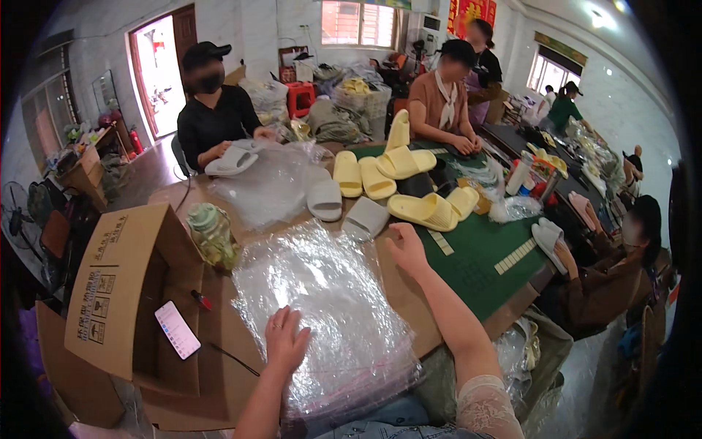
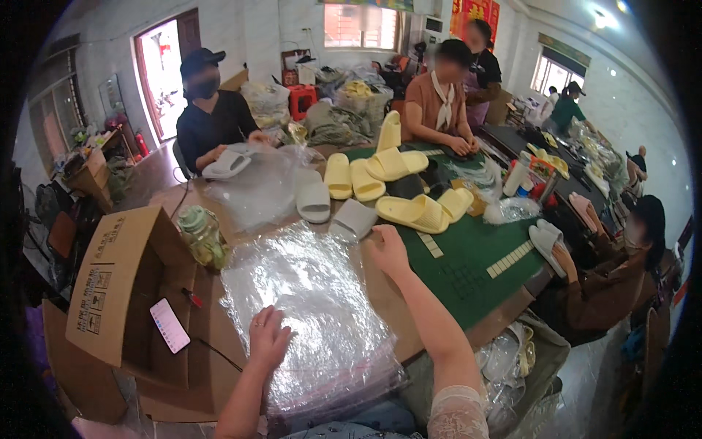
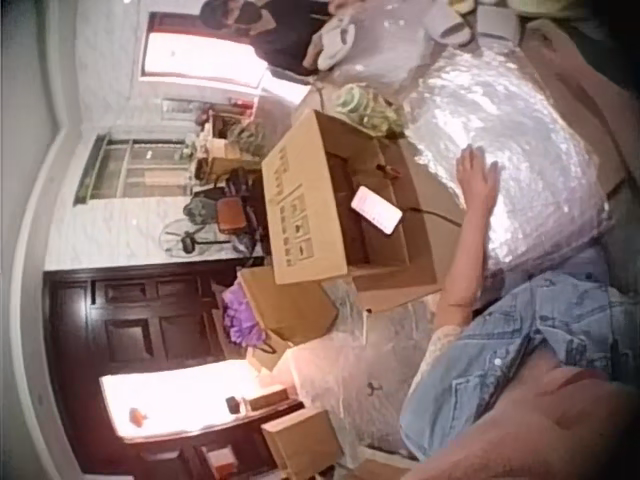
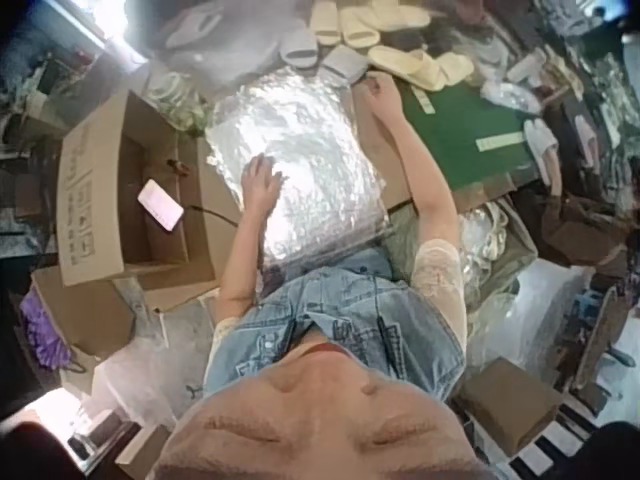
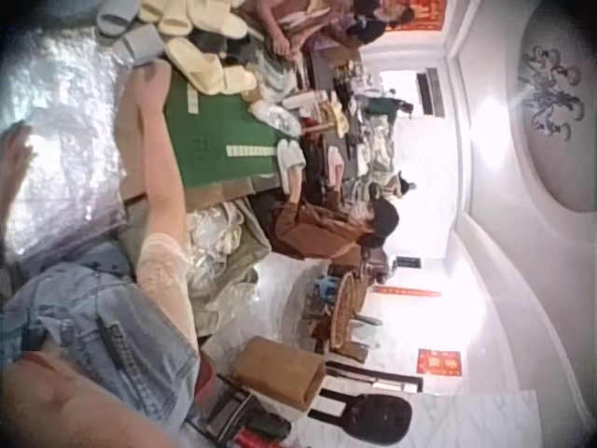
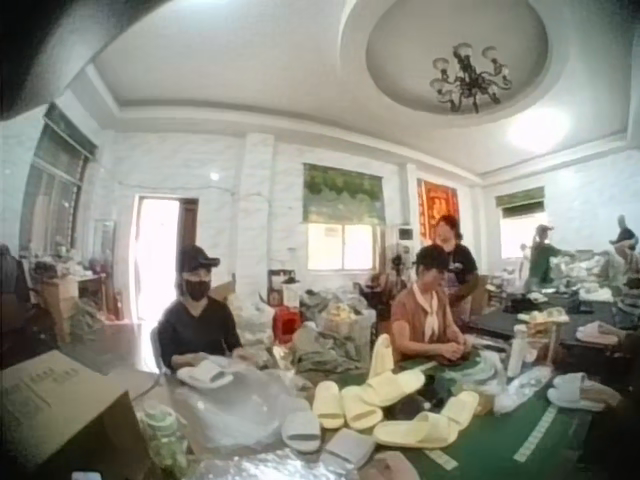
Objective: The person wraps pairs of yellow and white slippers in bubble wrap at a workbench. They pick up a pair, place it on a sheet of bubble wrap, fold the wrap around the slippers, and then set the wrapped package aside. The process is repeated for multiple pairs throughout the clip.
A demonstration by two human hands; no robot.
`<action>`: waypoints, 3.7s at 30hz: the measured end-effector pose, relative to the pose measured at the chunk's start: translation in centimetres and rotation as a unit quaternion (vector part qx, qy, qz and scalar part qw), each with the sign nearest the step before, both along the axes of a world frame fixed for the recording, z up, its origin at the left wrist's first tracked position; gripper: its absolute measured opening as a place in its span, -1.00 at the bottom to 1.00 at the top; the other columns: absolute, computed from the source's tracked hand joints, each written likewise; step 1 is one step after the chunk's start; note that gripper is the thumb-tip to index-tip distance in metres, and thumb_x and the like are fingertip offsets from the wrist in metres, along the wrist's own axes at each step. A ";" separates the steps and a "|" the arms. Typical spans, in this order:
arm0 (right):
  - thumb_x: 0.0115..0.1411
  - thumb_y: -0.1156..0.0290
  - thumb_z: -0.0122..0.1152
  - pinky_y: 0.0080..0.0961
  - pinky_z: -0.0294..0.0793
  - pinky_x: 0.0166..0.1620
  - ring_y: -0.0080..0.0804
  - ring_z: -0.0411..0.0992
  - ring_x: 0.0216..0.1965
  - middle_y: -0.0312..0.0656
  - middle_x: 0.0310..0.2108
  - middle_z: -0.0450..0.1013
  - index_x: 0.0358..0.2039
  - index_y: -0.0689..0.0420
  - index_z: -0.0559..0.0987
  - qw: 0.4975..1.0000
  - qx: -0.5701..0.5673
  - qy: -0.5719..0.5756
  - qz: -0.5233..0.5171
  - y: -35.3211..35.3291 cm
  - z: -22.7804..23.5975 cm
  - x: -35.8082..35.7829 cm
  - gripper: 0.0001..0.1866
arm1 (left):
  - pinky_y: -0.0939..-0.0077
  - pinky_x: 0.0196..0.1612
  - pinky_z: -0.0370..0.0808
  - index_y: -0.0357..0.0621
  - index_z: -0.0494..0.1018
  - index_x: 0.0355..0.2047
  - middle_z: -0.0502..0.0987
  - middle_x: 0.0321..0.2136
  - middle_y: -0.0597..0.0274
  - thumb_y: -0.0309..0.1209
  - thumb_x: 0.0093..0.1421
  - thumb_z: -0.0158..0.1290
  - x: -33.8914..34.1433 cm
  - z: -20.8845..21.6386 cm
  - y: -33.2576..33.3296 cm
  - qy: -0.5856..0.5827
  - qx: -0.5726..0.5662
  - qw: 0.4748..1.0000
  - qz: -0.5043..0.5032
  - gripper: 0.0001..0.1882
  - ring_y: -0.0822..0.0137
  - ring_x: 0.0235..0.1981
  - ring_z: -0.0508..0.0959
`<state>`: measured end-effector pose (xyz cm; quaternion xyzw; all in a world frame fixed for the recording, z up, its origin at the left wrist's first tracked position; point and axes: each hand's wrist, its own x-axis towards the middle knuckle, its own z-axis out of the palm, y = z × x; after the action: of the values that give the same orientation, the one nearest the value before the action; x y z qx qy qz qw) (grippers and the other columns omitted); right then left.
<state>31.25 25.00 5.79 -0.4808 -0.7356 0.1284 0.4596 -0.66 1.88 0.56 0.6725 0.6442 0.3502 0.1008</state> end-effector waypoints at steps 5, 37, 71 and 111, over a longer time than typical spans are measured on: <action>0.15 0.21 0.34 -0.22 0.47 0.10 -0.03 0.42 0.09 0.03 0.11 0.38 0.19 0.22 0.37 0.990 -0.028 -0.079 -0.113 10.9 -3.4 -3.1 -0.35 | -0.07 0.35 0.12 -0.21 0.47 0.09 0.37 0.21 -0.20 -0.15 0.22 0.16 -0.2 -0.7 0.3 0.011 0.002 1.000 -0.029 -0.48 -0.19 0.25 0.30; 0.34 0.23 0.26 -0.69 0.23 -0.52 -0.76 0.28 -0.48 -0.43 -0.49 0.34 -0.11 0.16 0.46 0.831 -0.443 0.290 0.172 -17.1 14.1 -5.5 -0.71 | -0.05 0.38 0.10 -0.22 0.46 0.12 0.37 0.22 -0.21 -0.13 0.18 0.21 0.0 -0.1 -0.2 0.021 -0.006 0.999 -0.034 -0.42 -0.15 0.29 0.28; 0.30 0.25 0.20 -0.22 0.36 -0.26 -0.05 0.38 -0.34 0.01 -0.37 0.37 -0.30 0.27 0.47 0.977 -0.142 -0.066 0.144 -13.8 -1.1 -6.0 -0.71 | -0.03 0.40 0.08 -0.35 0.40 0.15 0.33 0.25 -0.18 -0.15 0.15 0.20 -0.4 -1.1 0.0 0.021 0.009 0.999 -0.027 -0.34 -0.15 0.30 0.26; 0.26 0.44 0.24 -0.38 0.50 0.09 -0.37 0.52 0.02 -0.13 0.02 0.52 0.10 0.36 0.46 0.868 -0.115 0.471 -0.104 -27.6 -5.8 9.0 -0.56 | 0.03 0.22 0.39 -0.06 0.44 0.16 0.38 0.20 -0.18 -0.15 0.15 0.25 5.4 -0.1 -2.8 0.136 0.003 0.980 -0.146 -0.41 -0.17 0.24 0.36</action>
<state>40.21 -2.62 -0.01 -0.4858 -0.3574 0.3750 0.7040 4.74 -0.95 0.42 0.8009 0.5459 0.2388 0.0596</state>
